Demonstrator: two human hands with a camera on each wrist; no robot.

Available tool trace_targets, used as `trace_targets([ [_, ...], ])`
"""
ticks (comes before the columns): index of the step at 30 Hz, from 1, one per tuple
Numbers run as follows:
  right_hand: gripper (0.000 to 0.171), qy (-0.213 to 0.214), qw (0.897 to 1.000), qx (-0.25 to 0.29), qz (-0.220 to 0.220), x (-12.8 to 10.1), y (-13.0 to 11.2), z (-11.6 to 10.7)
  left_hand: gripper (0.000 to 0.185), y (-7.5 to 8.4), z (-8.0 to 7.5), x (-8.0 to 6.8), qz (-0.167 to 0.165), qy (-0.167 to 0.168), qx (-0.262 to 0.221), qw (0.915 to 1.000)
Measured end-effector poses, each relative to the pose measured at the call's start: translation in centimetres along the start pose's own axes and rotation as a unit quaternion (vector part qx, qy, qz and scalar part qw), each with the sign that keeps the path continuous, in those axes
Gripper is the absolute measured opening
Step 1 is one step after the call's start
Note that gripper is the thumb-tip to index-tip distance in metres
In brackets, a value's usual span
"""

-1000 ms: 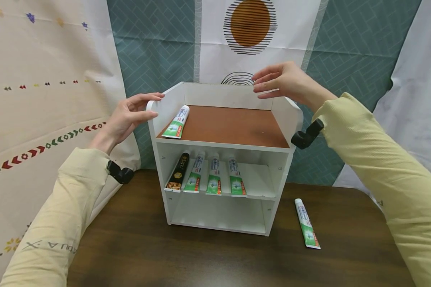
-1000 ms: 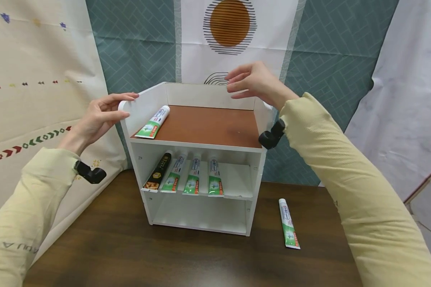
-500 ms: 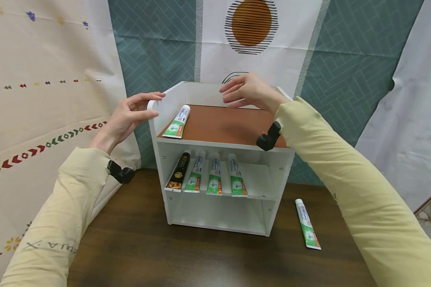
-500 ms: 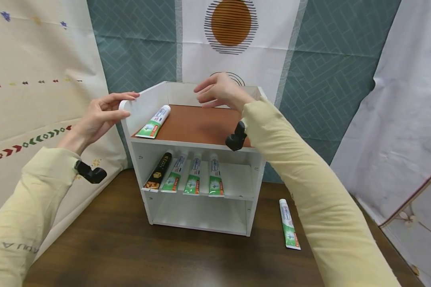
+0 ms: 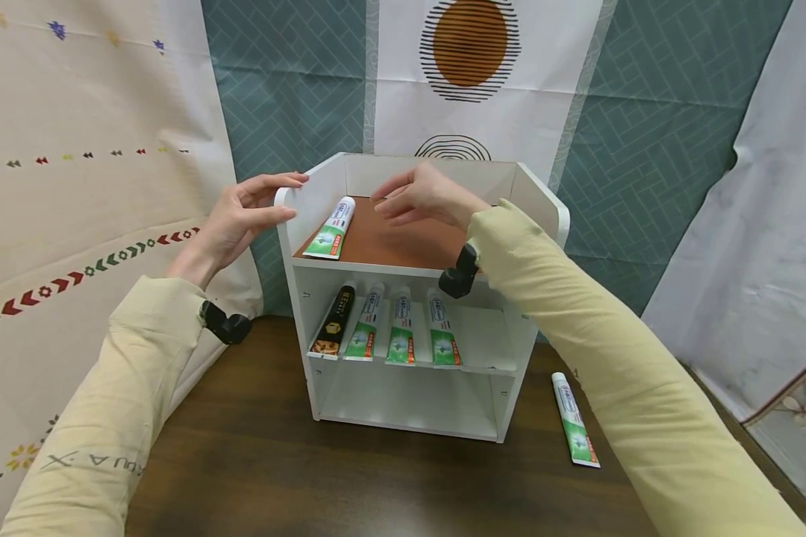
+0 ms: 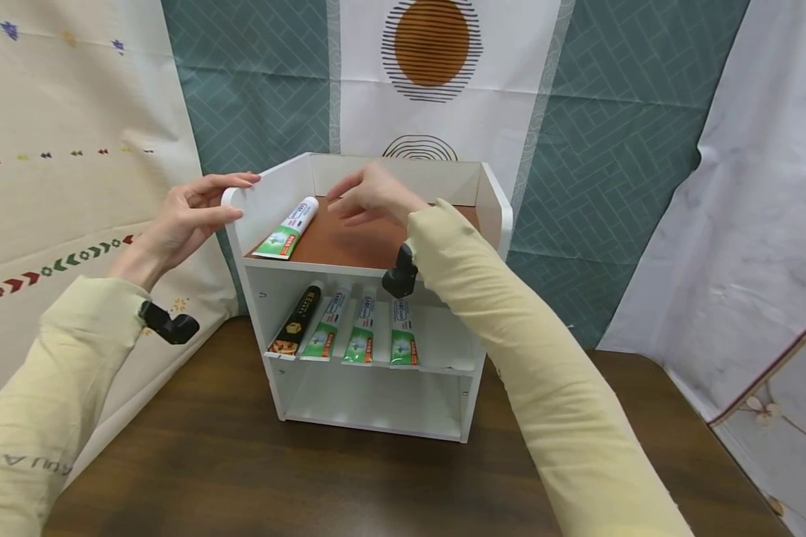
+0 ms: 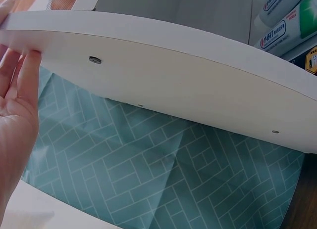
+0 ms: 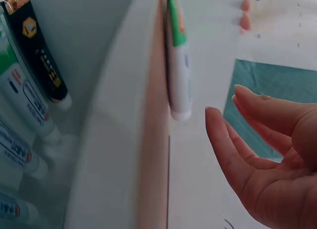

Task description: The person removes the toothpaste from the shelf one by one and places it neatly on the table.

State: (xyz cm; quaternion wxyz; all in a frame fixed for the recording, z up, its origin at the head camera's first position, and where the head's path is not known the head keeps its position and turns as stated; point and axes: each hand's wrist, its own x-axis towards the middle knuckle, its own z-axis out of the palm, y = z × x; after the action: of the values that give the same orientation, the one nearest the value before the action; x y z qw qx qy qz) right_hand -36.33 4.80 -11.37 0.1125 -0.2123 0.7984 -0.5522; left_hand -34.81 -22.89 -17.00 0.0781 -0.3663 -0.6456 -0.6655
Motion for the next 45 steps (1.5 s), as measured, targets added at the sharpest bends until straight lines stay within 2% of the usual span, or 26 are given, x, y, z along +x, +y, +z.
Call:
trace_targets([
  [7, 0.029, -0.028, 0.999, -0.025, 0.002, 0.7, 0.3, 2.7, 0.033, -0.1, 0.0, 0.0, 0.000, 0.005, 0.006, 1.0000],
  [13, 0.027, -0.038, 0.999, -0.027, 0.014, 1.4, 0.4, 4.5, 0.033, 0.0, -0.1, -0.2, 0.003, 0.006, 0.004, 1.0000],
  [18, 0.030, -0.028, 0.996, -0.080, 0.011, 1.8, 0.1, 5.8, 0.033, 0.1, -0.2, -0.3, 0.007, 0.007, 0.003, 0.9999],
  [25, 0.034, -0.032, 0.988, -0.151, -0.010, 2.0, -0.7, 7.3, 0.034, 0.3, -0.4, -0.7, 0.014, 0.000, -0.011, 0.9998],
  [30, 0.032, -0.011, 0.986, -0.167, -0.009, 1.8, -1.1, 8.1, 0.034, 0.4, -0.3, -0.6, 0.017, -0.004, -0.010, 0.9998],
  [34, 0.031, 0.000, 0.989, -0.147, -0.007, 1.7, -1.2, 8.3, 0.033, 0.3, -0.2, -0.5, 0.012, -0.001, -0.006, 0.9999],
  [38, 0.031, -0.009, 0.995, -0.103, -0.002, 1.8, -0.9, 7.7, 0.034, 0.1, -0.1, -0.3, 0.004, 0.003, -0.005, 1.0000],
  [42, 0.033, -0.023, 0.998, -0.042, 0.030, 1.7, -0.3, 6.5, 0.034, -0.2, 0.1, -0.1, 0.001, 0.004, 0.000, 1.0000],
  [45, 0.035, -0.036, 0.997, 0.029, 0.056, 1.5, 0.1, 5.6, 0.034, -0.2, 0.1, -0.1, 0.001, 0.007, 0.005, 1.0000],
])
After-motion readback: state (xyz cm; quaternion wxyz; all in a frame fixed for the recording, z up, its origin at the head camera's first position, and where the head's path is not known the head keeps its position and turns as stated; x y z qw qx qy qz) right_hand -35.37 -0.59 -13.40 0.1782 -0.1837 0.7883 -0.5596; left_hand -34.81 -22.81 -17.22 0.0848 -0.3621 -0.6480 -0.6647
